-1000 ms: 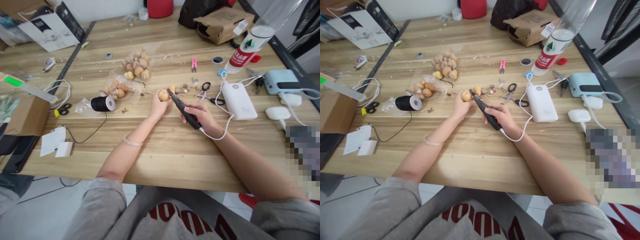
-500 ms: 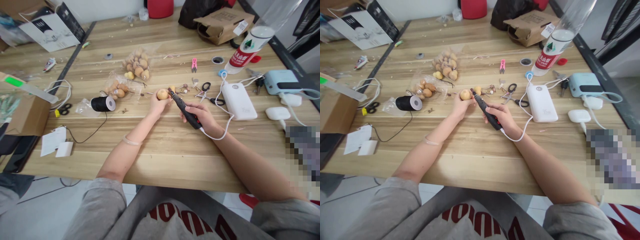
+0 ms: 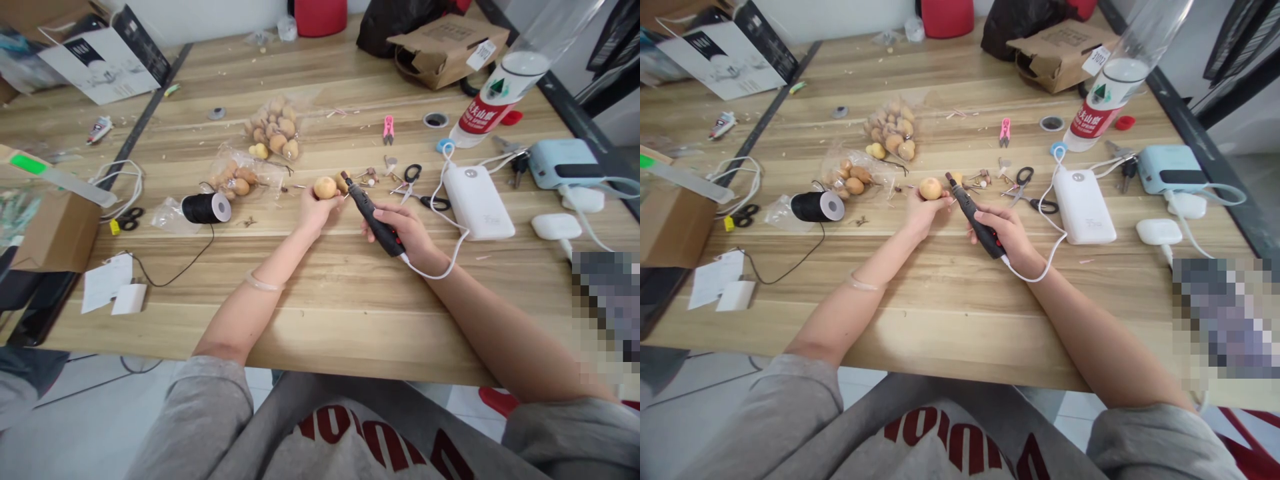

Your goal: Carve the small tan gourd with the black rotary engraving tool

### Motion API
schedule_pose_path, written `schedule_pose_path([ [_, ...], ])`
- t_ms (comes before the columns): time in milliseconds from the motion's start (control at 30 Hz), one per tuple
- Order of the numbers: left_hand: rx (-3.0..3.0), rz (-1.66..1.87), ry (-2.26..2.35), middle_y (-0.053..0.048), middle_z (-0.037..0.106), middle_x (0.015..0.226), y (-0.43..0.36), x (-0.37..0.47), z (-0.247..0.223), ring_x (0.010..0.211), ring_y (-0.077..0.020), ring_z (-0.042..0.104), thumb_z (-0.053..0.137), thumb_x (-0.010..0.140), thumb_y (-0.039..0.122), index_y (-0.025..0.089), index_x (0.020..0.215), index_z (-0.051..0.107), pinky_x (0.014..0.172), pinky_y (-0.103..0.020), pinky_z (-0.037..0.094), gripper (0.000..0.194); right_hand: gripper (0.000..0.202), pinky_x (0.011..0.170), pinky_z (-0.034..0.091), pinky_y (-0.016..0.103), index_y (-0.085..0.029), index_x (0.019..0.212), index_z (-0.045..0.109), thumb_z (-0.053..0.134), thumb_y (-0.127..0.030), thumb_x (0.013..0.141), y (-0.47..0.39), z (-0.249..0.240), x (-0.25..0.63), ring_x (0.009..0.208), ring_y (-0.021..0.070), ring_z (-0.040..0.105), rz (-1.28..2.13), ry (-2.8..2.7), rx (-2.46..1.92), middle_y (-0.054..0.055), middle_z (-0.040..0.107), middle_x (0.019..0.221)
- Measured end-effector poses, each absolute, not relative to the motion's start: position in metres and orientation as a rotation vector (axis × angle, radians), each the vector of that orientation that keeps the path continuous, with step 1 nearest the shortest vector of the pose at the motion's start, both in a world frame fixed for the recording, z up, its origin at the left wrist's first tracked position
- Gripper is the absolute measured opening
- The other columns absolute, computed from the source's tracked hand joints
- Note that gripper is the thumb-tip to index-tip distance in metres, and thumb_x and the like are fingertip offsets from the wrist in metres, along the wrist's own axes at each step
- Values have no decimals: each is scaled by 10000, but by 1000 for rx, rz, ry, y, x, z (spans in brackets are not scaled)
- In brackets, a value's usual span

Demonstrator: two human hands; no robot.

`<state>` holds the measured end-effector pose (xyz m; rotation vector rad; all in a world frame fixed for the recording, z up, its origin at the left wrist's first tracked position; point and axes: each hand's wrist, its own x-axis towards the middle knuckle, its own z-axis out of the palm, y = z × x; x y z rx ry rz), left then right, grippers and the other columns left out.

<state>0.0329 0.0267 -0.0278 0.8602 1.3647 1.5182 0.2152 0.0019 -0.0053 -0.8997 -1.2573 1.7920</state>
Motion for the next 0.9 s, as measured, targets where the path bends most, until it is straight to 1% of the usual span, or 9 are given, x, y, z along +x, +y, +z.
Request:
schedule_pose_path([
  [67,913,1517,1377,41,597,697,25,34,-25,646,-98,580,762,565,36,178,821,510,582,-230,480,386,284,549,493,261,-121,919,696,708,-351,754,2,-6,215,550,146,595,1791,-1247,-899,72,694,748],
  [133,955,1544,1388,58,573,685,23,36,-22,648,-93,581,805,578,79,196,866,483,582,-217,472,447,275,546,493,260,-122,920,694,705,-342,755,2,-6,215,548,146,596,1786,-1226,-900,70,694,744],
  [233,920,1594,1406,55,566,721,24,37,-20,652,-78,578,835,651,246,210,917,468,570,-197,457,455,235,557,501,257,-126,878,682,701,-330,761,3,-8,215,549,145,601,1784,-1183,-890,70,692,737],
  [300,880,1593,1399,49,563,715,26,36,-20,605,-63,555,784,731,384,210,914,470,542,-190,436,402,223,564,504,254,-130,839,670,702,-336,760,3,-8,215,552,142,604,1785,-1156,-871,70,688,737],
  [367,846,1570,1375,41,551,664,29,35,-21,539,-57,522,683,801,520,206,881,487,507,-195,411,378,225,557,502,251,-137,821,661,705,-346,754,4,-9,215,549,140,602,1779,-1139,-862,65,683,733],
  [500,751,1504,1327,10,538,573,34,29,-22,499,-84,533,510,816,710,198,781,541,482,-223,420,515,237,549,496,253,-143,813,652,712,-359,738,3,-8,215,542,140,596,1774,-1164,-870,61,676,724],
  [567,719,1485,1296,5,542,559,35,25,-22,511,-93,552,468,819,739,203,765,560,484,-226,432,546,242,552,497,258,-139,828,661,710,-356,733,3,-7,215,541,141,594,1776,-1185,-882,64,680,731],
  [667,671,1491,1255,1,562,564,35,22,-22,542,-97,578,447,837,724,210,760,577,489,-223,440,536,241,548,489,257,-128,853,679,707,-336,734,3,-6,215,534,139,595,1783,-1200,-886,68,690,740],
  [900,663,1498,1246,-25,593,555,32,24,-18,516,-121,570,505,797,722,208,712,608,444,-250,399,532,287,548,484,259,-131,945,716,717,-332,740,-1,-5,217,523,130,584,1794,-1295,-856,56,703,756],
])
